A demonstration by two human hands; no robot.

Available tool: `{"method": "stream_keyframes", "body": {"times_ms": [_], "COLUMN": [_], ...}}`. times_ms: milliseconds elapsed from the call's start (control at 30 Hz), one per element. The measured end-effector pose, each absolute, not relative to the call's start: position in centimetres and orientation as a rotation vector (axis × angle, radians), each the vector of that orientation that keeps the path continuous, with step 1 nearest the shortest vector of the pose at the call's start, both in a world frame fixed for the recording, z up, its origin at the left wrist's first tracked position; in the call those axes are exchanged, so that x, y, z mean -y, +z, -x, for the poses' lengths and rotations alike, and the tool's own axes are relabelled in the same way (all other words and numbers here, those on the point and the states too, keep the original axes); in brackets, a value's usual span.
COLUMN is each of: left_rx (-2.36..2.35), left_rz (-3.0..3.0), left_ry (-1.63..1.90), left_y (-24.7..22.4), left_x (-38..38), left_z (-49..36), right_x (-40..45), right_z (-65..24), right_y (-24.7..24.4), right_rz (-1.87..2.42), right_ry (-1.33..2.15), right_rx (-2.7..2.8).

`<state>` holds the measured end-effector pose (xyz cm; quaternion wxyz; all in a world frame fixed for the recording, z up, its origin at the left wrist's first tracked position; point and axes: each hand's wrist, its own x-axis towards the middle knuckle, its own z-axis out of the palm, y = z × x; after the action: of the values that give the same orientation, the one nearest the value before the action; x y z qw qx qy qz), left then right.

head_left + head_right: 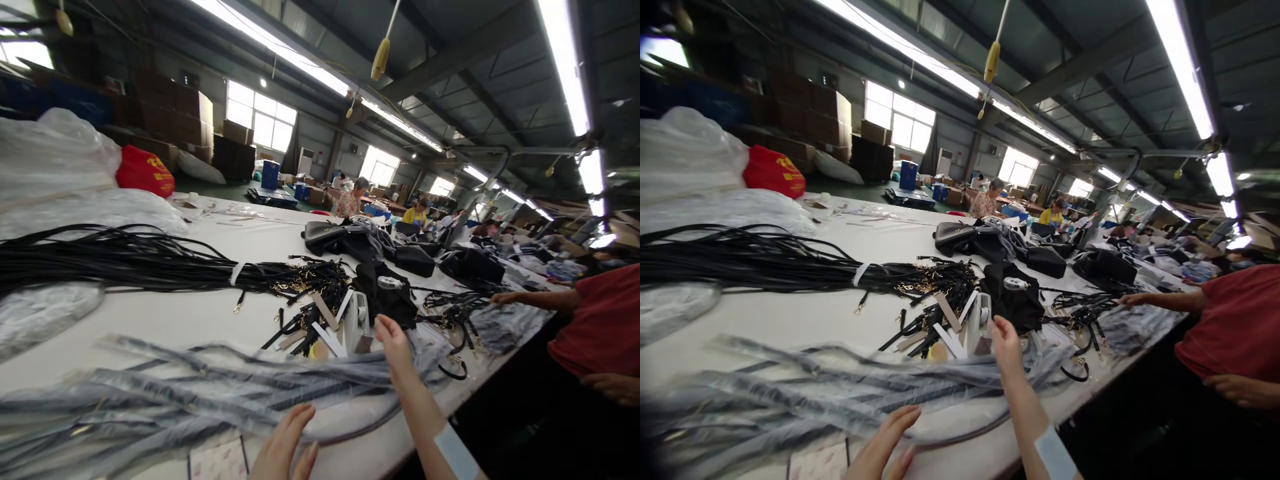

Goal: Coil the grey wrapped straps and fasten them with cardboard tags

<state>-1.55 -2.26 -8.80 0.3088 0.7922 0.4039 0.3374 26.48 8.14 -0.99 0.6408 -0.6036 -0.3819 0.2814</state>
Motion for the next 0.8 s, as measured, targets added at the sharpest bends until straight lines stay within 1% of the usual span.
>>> {"method": "stream_keyframes", "body": {"times_ms": [67, 100, 200, 367, 467, 567, 667, 800], "left_rx": [-1.127, -1.151, -1.195, -1.313, -1.33, -1.266, -1.083, -0.94], "left_rz": [-2.131, -2.156, -2.27, -2.468, -2.475, -2.504, -2.544, -2.572], "left_ry": [0.828, 0.77, 0.554, 0.263, 0.211, 0.166, 0.104, 0.027], "left_y": [-8.0, -7.5, -6.1, -5.7, -5.9, -5.4, -4.9, -5.5], "left_x": [1.7, 1.2, -0.7, -5.1, -7.2, -7.5, -5.8, -4.0], "left_z": [2.2, 2.5, 3.2, 3.2, 2.6, 1.9, 1.3, 1.2], "right_x": [-4.3, -2.4, 1.9, 4.5, 5.4, 6.0, 6.0, 6.1], "right_z": [-23.3, -21.9, -19.8, -20.8, -21.4, -21.4, -21.3, -21.2], "right_y": [-3.9, -5.2, -7.9, -10.7, -11.9, -12.5, -12.0, -8.5], "right_rz": [1.362, 1.353, 1.413, 1.596, 1.654, 1.707, 1.766, 1.658], "right_ry": [0.712, 0.706, 0.601, 0.459, 0.396, 0.258, 0.144, 0.169], "right_rx": [1.031, 1.209, 1.498, 1.646, 1.775, 1.891, 1.943, 1.938]}}
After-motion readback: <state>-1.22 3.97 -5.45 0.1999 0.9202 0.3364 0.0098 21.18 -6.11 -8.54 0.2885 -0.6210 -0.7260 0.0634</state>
